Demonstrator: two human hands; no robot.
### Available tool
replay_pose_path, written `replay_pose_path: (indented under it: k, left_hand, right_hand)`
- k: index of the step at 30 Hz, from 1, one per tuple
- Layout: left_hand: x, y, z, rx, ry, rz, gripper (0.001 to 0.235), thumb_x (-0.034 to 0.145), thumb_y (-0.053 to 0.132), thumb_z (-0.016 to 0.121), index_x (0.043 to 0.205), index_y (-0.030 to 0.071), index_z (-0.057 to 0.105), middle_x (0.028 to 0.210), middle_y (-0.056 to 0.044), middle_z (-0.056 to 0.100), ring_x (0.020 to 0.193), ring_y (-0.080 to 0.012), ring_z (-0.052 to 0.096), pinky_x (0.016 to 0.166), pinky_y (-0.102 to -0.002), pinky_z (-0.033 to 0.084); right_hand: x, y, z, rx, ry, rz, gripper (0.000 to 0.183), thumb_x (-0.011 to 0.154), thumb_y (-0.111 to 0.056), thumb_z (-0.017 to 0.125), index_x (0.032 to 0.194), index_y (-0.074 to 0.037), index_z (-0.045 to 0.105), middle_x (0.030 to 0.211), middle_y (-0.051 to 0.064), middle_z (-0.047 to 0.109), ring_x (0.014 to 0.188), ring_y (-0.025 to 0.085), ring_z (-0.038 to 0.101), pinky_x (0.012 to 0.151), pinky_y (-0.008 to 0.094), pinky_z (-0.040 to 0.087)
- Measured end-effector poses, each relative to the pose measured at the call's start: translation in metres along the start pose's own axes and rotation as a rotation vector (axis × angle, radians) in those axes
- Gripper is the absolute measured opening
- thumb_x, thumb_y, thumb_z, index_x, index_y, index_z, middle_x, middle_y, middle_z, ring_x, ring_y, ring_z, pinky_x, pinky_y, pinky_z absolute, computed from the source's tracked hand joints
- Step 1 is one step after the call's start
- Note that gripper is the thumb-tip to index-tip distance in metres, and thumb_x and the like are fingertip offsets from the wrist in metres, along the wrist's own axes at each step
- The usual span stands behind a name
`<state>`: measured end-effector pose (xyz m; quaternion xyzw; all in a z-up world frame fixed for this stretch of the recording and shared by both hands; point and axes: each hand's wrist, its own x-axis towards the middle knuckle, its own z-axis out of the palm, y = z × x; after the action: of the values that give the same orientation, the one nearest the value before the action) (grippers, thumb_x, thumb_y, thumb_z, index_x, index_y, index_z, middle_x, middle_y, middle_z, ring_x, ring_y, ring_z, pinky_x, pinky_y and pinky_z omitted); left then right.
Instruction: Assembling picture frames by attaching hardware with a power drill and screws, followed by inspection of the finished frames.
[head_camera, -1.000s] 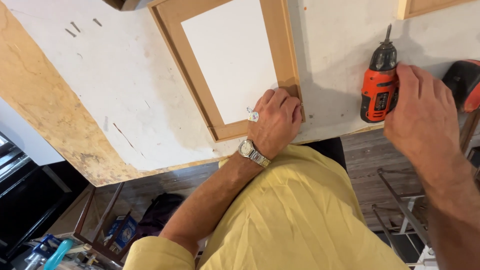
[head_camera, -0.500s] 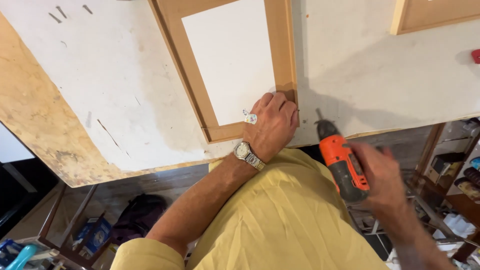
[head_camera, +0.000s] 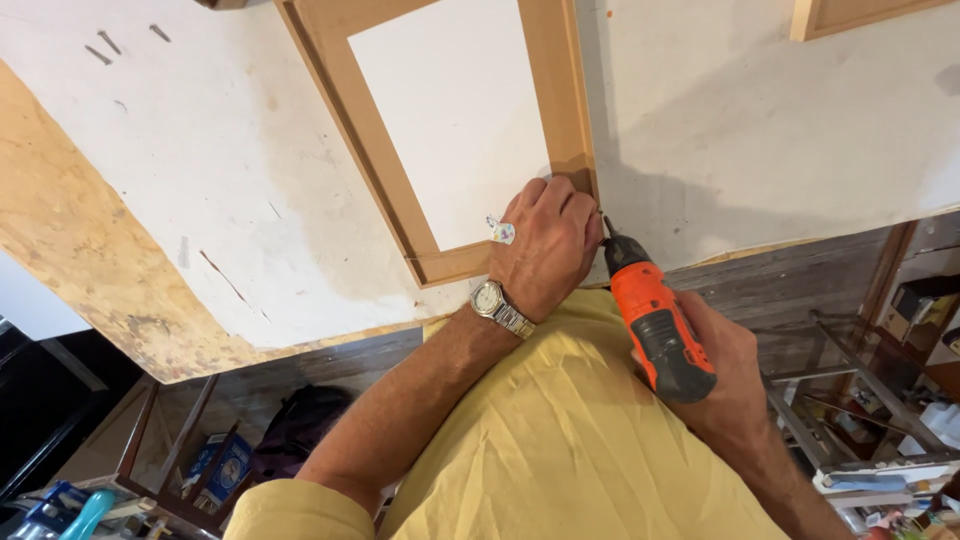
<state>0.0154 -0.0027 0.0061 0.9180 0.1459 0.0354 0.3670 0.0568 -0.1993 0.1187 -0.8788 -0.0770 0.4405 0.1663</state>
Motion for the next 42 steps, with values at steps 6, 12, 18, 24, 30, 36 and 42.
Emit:
replay_pose_path:
  k: [6,12,18,24,30,36,42]
  left_hand:
    - [-0.002,-0.001,0.003,-0.016,-0.004,-0.018,0.014,0.093,0.009,0.063,0.079,0.007,0.059,0.081,-0.008,0.051,0.074,-0.0294,0.05,0.062,-0.044,0.045]
    - [-0.002,-0.002,0.003,0.006,-0.02,-0.018,0.014,0.093,0.008,0.063,0.079,0.008,0.059,0.083,-0.007,0.052,0.074,-0.0277,0.049,0.059,-0.042,0.043]
    - [0.0,-0.001,0.0,-0.013,-0.017,0.006,0.013,0.093,0.009,0.062,0.08,0.006,0.059,0.083,-0.01,0.053,0.074,-0.0302,0.051,0.064,-0.044,0.045]
    - [0.001,-0.001,0.001,-0.029,-0.004,0.002,0.01,0.087,0.004,0.066,0.08,0.005,0.06,0.081,-0.009,0.051,0.072,-0.0301,0.051,0.063,-0.044,0.046]
    - [0.001,-0.002,0.0,-0.031,0.022,0.031,0.008,0.082,-0.001,0.065,0.08,0.004,0.059,0.08,-0.009,0.05,0.07,-0.029,0.049,0.063,-0.042,0.046]
    - [0.004,-0.002,-0.003,-0.019,0.015,0.026,0.008,0.08,0.0,0.066,0.08,0.005,0.06,0.081,-0.009,0.051,0.07,-0.0278,0.049,0.063,-0.042,0.047]
    - [0.004,-0.002,-0.003,-0.031,0.018,0.018,0.007,0.082,0.003,0.066,0.079,0.005,0.059,0.081,-0.009,0.051,0.071,-0.0289,0.05,0.065,-0.043,0.047]
  right_hand:
    - [0.001,-0.004,-0.002,0.048,-0.004,0.023,0.041,0.069,-0.019,0.082,0.106,-0.01,0.066,0.073,0.003,0.066,0.061,0.023,0.056,0.064,0.035,0.045]
    - [0.004,-0.008,-0.003,0.068,-0.021,-0.011,0.041,0.071,-0.016,0.081,0.11,-0.011,0.068,0.074,0.003,0.07,0.061,0.022,0.059,0.064,0.035,0.046]
    - [0.006,-0.023,-0.01,0.05,-0.084,0.123,0.045,0.071,-0.021,0.08,0.114,-0.013,0.068,0.078,0.003,0.073,0.064,0.024,0.062,0.067,0.036,0.048]
    - [0.009,-0.052,-0.02,-0.035,-0.155,0.284,0.041,0.073,-0.027,0.077,0.112,-0.018,0.069,0.08,0.006,0.076,0.071,0.031,0.067,0.073,0.039,0.05]
    - [0.007,-0.067,-0.023,-0.102,-0.156,0.226,0.022,0.078,-0.026,0.066,0.096,-0.015,0.063,0.072,0.008,0.07,0.065,0.037,0.058,0.068,0.043,0.045]
    - [0.01,-0.074,-0.025,-0.155,-0.216,0.255,0.028,0.079,-0.032,0.063,0.103,-0.018,0.064,0.076,0.01,0.074,0.073,0.043,0.062,0.071,0.045,0.044]
    - [0.011,-0.071,-0.024,-0.208,-0.224,0.246,0.027,0.078,-0.033,0.064,0.099,-0.018,0.06,0.073,0.011,0.073,0.073,0.046,0.062,0.071,0.048,0.044]
